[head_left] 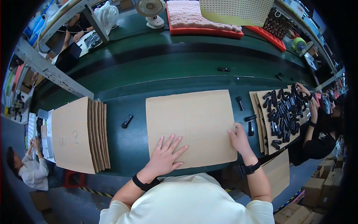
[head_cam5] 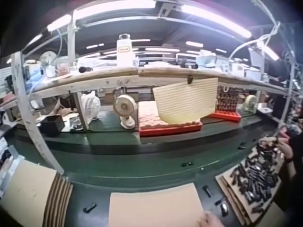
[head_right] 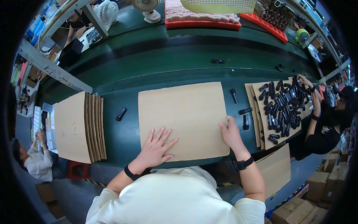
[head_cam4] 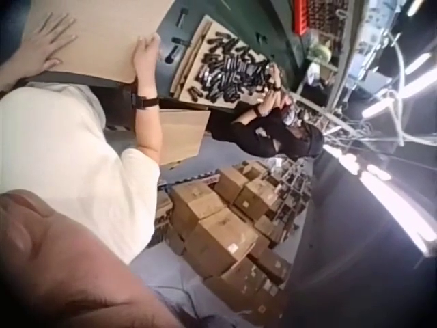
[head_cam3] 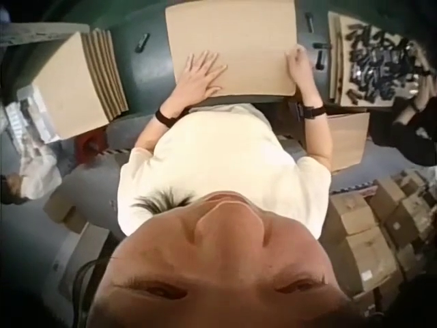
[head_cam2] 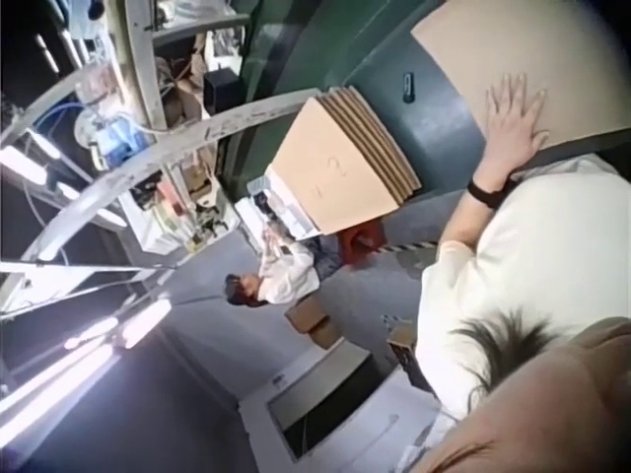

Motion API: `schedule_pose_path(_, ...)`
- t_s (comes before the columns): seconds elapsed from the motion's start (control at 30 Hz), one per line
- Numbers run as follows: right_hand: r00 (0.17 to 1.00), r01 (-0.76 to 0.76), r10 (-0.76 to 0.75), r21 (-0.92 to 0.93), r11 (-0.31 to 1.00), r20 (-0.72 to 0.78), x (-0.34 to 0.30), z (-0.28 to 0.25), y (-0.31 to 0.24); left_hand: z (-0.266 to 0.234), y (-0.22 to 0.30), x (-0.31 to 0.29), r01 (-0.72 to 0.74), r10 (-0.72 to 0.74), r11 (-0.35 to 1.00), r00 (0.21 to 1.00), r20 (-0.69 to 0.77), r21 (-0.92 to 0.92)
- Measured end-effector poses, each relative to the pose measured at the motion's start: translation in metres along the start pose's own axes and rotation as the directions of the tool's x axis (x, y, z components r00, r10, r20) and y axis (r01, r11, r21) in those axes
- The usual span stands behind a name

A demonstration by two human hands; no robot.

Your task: The person picks up a microphone and a receiver, aligns them, and presses them together by hand before placing the assembled unit onto a cardboard sheet. This process is repeated for several units, arranging them in rows on the cardboard.

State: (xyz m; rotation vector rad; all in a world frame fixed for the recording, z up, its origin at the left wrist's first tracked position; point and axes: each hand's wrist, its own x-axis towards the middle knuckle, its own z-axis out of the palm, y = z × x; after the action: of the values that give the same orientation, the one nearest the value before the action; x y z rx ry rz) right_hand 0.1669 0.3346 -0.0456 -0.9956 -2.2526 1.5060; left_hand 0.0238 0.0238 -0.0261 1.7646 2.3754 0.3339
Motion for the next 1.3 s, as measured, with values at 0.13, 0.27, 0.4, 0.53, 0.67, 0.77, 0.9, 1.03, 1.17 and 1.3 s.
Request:
schedule_pose_path(0.13, 0.999, 0.033, -0.035, -0.417, 0.908, 0.003, 0.003, -0.014, -0.04, -0.004, -0.007, 0.002, 0.002, -0.002, 1.0, 1.0, 0.024, 0.01)
schedule_pose_path(0.27, 0.904, 0.381, -0.426, -0.511, 0.771, 0.031, 0.057, -0.027, -0.054, -0.005, -0.011, 0.008, -0.009, 0.009, 1.0, 0.999, 0.033, 0.006)
schedule_pose_path(0.4, 0.806, 0.504, -0.583, -0.632, 0.588, 0.101, 0.129, -0.015, -0.085, -0.007, -0.012, 0.009, -0.017, 0.016, 1.0, 1.0, 0.023, 0.001)
schedule_pose_path(0.53, 0.888, 0.354, -0.453, -0.746, 0.564, 0.079, 0.196, 0.027, -0.107, -0.008, -0.014, 0.003, -0.012, 0.012, 1.0, 1.0, 0.028, 0.002)
schedule_pose_path(0.67, 0.923, 0.231, -0.385, -0.828, 0.511, 0.021, 0.256, 0.047, -0.075, -0.009, -0.01, 0.007, -0.043, 0.043, 0.999, 0.998, 0.042, -0.011)
schedule_pose_path(0.77, 0.945, 0.193, -0.326, -0.853, 0.485, 0.028, 0.26, 0.051, -0.081, -0.008, -0.011, 0.007, -0.046, 0.046, 0.999, 0.998, 0.047, -0.008)
schedule_pose_path(0.9, 0.916, 0.278, -0.401, -0.73, 0.625, 0.006, 0.222, 0.063, -0.11, -0.004, -0.012, 0.007, -0.045, 0.045, 0.999, 0.998, 0.043, -0.002)
schedule_pose_path(1.03, 0.922, 0.373, -0.374, 0.024, 0.927, 0.101, 0.137, 0.09, -0.126, -0.002, -0.01, 0.007, -0.043, 0.043, 0.999, 0.998, 0.037, 0.021)
schedule_pose_path(1.17, 0.917, 0.149, -0.3, 0.471, 0.869, 0.262, 0.062, 0.133, -0.115, -0.003, -0.011, 0.009, -0.02, 0.019, 0.999, 0.999, 0.046, 0.028)
schedule_pose_path(1.3, 0.922, 0.077, -0.289, 0.607, 0.791, 0.259, 0.052, 0.16, -0.078, -0.006, -0.007, 0.01, -0.015, 0.014, 1.0, 0.998, 0.056, 0.016)
